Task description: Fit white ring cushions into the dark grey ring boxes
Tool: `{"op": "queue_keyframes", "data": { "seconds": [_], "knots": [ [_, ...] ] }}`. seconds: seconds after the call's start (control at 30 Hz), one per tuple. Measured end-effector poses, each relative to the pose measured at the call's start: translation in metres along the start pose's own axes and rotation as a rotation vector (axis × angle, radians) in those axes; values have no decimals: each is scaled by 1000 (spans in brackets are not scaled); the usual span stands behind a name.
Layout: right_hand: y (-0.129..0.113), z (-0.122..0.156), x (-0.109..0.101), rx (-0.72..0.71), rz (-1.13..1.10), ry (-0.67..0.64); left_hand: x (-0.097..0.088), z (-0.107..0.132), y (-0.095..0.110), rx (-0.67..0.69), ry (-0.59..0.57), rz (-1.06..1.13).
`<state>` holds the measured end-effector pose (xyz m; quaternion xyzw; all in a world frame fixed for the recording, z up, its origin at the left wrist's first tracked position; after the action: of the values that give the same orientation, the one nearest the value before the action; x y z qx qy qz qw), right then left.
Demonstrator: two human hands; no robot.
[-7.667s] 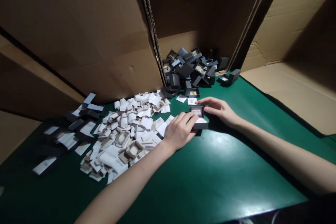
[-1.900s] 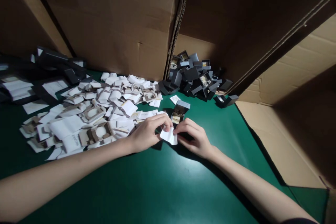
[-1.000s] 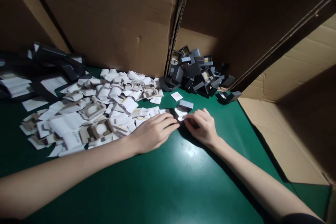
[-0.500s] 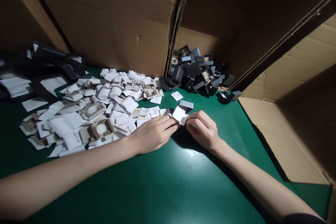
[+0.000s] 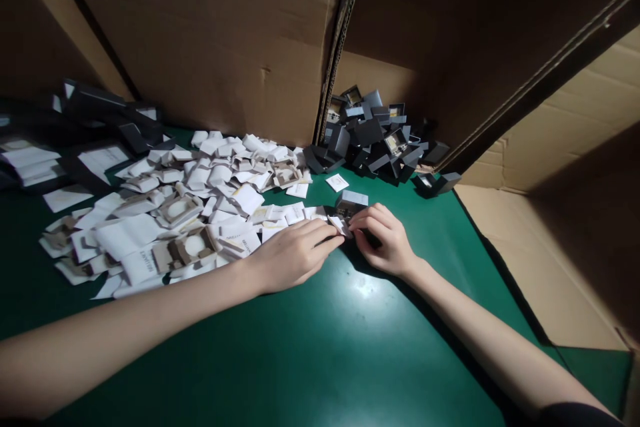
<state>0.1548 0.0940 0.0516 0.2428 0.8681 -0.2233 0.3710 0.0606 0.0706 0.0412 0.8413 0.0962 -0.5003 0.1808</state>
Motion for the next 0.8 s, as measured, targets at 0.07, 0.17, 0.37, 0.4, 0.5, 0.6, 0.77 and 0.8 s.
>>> {"op": "queue_keyframes", "data": {
  "seconds": [0.07,0.17,0.37,0.4,0.5,0.6,0.77,0.8],
  "knots": [
    [-4,0,5,-43,-4,-55,1,0,0,3,-8,-11],
    [-9,0,10,-88,1,-93,1,0,1,11,-8,-24],
    [-5,3,8,-79,-13,-19,1,-1,3,41,-21,-8],
    [-5,3,9,-85,-1,-20,1,-1,3,43,-20,-6],
    [-7,3,8,-105,15,-13,1,-1,3,42,-19,2],
    [-9,3,5,-118,27,16,2,0,3,50,-24,-2],
    [-14,5,8,-158,7,-17,3,1,3,54,-34,-30],
    [-15,5,7,-160,8,-15,3,1,3,55,-34,-31]
  ]
}}
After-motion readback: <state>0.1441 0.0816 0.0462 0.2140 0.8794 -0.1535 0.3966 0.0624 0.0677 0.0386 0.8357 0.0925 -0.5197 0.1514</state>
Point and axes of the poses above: each hand's wrist, its own z-axis away from the middle knuckle, its own x-axis out of the palm, y = z × x, the point moved 10 cm from there along -z, towards the middle knuckle, and after that the axes turned 5 degrees about z, right-handed, at the moved point
